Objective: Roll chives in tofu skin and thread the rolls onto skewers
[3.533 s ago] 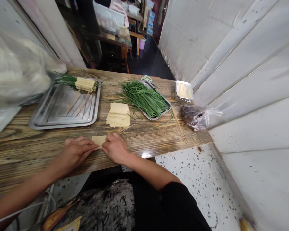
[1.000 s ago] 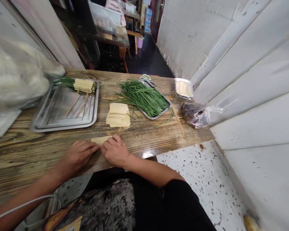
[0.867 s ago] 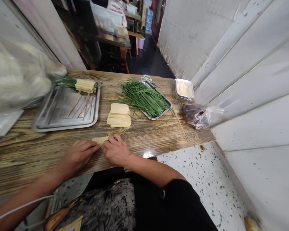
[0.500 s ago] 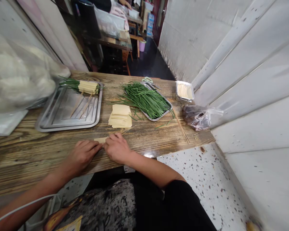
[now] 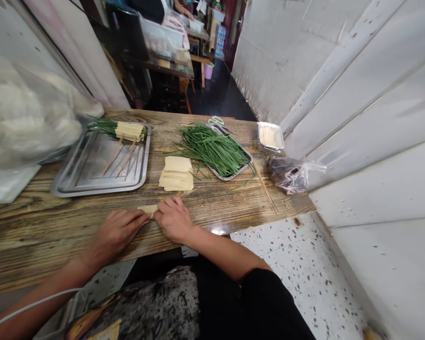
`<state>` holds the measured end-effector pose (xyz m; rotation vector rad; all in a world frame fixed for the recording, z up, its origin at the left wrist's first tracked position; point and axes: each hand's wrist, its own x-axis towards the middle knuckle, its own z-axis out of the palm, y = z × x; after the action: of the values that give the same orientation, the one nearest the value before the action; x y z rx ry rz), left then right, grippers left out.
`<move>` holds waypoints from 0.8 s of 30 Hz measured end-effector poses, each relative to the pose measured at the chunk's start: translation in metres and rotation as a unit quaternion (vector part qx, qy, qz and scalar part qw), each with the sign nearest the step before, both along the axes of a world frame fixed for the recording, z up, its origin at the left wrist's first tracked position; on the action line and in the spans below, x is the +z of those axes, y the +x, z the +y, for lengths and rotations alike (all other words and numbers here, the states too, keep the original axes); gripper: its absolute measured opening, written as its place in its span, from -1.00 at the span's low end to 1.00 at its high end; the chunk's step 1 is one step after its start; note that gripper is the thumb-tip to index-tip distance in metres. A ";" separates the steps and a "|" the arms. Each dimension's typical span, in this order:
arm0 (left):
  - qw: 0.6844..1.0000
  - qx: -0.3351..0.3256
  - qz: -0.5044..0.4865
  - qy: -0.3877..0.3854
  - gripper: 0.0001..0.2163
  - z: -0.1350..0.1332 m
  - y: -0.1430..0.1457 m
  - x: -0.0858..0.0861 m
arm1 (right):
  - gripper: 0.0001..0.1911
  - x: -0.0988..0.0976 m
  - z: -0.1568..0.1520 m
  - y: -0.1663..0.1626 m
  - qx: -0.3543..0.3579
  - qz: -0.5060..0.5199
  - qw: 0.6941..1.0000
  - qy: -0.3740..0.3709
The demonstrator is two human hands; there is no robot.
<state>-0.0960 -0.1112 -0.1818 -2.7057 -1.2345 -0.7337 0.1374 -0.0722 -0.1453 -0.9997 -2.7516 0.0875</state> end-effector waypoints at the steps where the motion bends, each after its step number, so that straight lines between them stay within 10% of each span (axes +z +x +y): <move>1: 1.000 0.005 -0.001 0.001 -0.72 0.000 0.000 0.000 | -0.77 0.001 0.001 0.000 0.002 0.000 1.000 -0.005; 16: 1.000 0.017 0.017 -0.005 -0.71 0.009 0.000 0.003 | -0.72 -0.019 -0.017 0.001 0.012 0.038 0.995 0.088; 24: 0.997 0.052 0.036 0.041 -0.64 -0.004 0.008 0.009 | -0.69 -0.003 0.001 0.001 0.017 -0.021 0.999 0.021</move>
<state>-0.0878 -0.1156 -0.1732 -2.5583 -1.2871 -0.6520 0.1384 -0.0709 -0.1484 -0.9541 -2.7974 0.0145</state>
